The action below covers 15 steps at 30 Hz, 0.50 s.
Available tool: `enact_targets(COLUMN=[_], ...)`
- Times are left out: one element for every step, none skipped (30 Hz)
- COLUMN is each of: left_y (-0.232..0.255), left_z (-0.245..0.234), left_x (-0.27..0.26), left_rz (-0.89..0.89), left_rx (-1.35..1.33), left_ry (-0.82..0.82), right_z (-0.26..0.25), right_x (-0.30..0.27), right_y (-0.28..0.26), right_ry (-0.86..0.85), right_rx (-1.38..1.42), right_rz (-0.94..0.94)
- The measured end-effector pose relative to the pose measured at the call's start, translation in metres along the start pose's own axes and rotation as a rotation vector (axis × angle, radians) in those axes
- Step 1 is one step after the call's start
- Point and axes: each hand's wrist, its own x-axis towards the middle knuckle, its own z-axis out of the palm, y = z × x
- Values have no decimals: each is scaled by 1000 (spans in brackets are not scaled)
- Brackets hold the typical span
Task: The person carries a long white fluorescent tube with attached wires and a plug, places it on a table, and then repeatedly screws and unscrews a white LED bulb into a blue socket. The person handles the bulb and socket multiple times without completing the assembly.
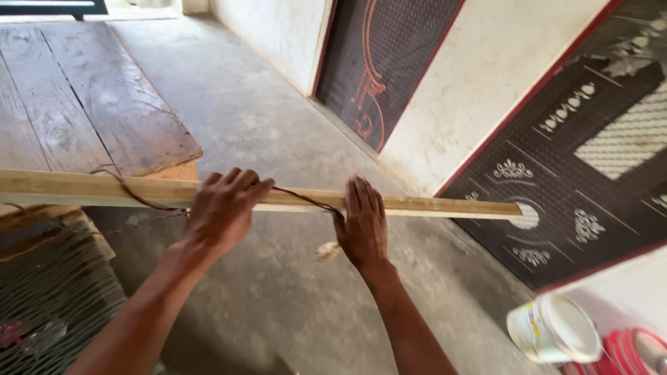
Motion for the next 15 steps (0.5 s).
enact_targets(left_y=[1, 3, 5, 4, 3, 3, 0, -4, -6, -8, -12, -16, -18, -22, -26], left_z=[15, 29, 43, 59, 72, 84, 93, 104, 114, 122, 130, 139, 148, 159, 168], left_x=[13, 22, 32, 50, 67, 78, 90, 109, 123, 129, 140, 148, 156, 169, 176], left_rz=[2, -1, 0, 10, 20, 29, 38, 46, 25, 2, -21, -28, -35, -39, -50], left_rx=[-10, -24, -20, -16, -12, -16, -19, -17, -23, -25, -28, -16, -4, 5, 6], left_ry=[0, -7, -22, -26, -31, -41, -51, -44, -59, -79, -98, -91, -84, -69, -74], right_z=[11, 20, 30, 39, 48, 55, 61, 67, 73, 80, 87, 95, 105, 114, 125], right_x=[8, 12, 17, 26, 33, 35, 38, 49, 60, 72, 87, 94, 103, 115, 127], right_y=[13, 26, 38, 52, 64, 74, 86, 105, 123, 139, 155, 163, 168, 173, 176], right_ry=[5, 1, -3, -12, -22, -41, -59, -66, -74, -61, -48, -47, -33, -16, 1], right_rx=[1, 5, 8, 34, 60, 87, 119, 142, 165, 130, 96, 71, 57, 35, 12], right_rz=[-5, -8, -11, -53, -96, -132, -141, -162, -183, -141, -98, -45, -15, 13, 41])
